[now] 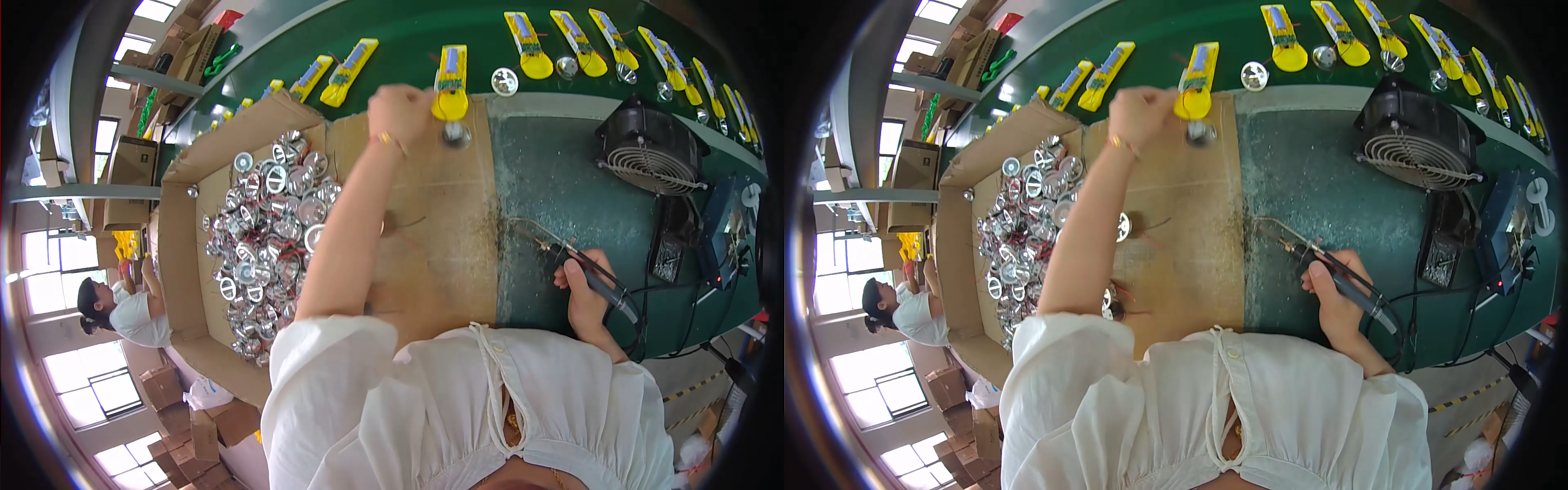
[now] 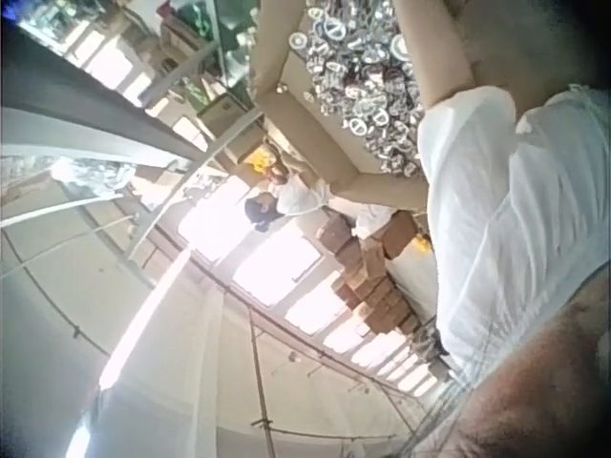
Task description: Soldering and assembling LED flashlight components on a production line.
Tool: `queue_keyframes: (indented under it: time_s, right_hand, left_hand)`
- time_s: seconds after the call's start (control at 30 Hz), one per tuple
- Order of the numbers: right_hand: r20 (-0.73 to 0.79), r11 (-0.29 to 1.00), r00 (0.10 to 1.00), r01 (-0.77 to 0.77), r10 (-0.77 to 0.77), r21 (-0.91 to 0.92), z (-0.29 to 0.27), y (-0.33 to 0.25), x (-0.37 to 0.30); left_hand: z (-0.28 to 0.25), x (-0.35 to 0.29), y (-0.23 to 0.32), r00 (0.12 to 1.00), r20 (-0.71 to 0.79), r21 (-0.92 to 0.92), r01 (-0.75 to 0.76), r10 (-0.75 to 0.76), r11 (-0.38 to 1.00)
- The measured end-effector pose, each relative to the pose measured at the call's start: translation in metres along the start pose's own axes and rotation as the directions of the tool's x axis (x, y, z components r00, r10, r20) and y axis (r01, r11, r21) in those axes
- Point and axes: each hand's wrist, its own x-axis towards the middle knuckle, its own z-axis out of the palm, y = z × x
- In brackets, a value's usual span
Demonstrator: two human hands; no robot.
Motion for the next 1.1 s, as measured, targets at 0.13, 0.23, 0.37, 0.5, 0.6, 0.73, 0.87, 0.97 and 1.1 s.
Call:
queue_keyframes:
  time_s: [0.13,0.23,0.37,0.5,0.6,0.73,0.87,0.97,1.1]
  right_hand:
    - [-0.058,0.999,0.998,0.006,-0.009,-0.051,-0.005,-0.002,0.000]
    - [-0.041,0.999,0.998,-0.045,0.045,0.009,-0.006,-0.003,0.000]
    - [-0.048,0.998,0.997,-0.063,0.063,-0.001,-0.004,-0.004,0.005]
    - [-0.019,1.000,0.999,-0.030,0.030,0.003,-0.003,-0.002,0.008]
    - [-0.054,0.999,0.998,-0.027,0.025,-0.030,-0.002,-0.002,0.007]
    - [0.002,0.999,0.999,0.034,-0.034,-0.039,0.001,-0.004,0.006]
    - [0.033,0.995,0.997,0.074,-0.072,-0.063,0.005,-0.004,0.001]
    - [0.047,0.995,0.996,0.077,-0.075,-0.057,0.007,-0.004,-0.007]
    - [0.124,0.994,0.990,0.079,-0.069,-0.078,0.022,-0.012,-0.022]
  left_hand:
    - [-0.022,0.084,-0.037,0.967,-0.255,0.396,0.091,0.014,0.914]
    - [-0.042,0.099,-0.093,0.989,-0.057,0.660,0.140,-0.137,0.738]
    - [-0.051,0.071,-0.067,0.985,0.093,0.627,0.056,-0.146,0.777]
    - [-0.052,-0.023,-0.018,0.996,-0.009,0.455,-0.071,0.085,0.888]
    - [-0.029,-0.123,0.021,0.996,-0.011,0.358,-0.075,0.084,0.931]
    - [-0.006,-0.204,0.035,0.997,-0.005,0.244,-0.069,0.072,0.967]
    - [-0.022,-0.217,0.014,0.986,-0.136,0.110,-0.083,0.098,0.990]
    - [-0.040,-0.195,-0.012,0.929,-0.106,0.435,-0.277,0.355,0.857]
    - [-0.024,-0.179,-0.023,0.850,0.169,0.780,-0.425,0.499,0.459]
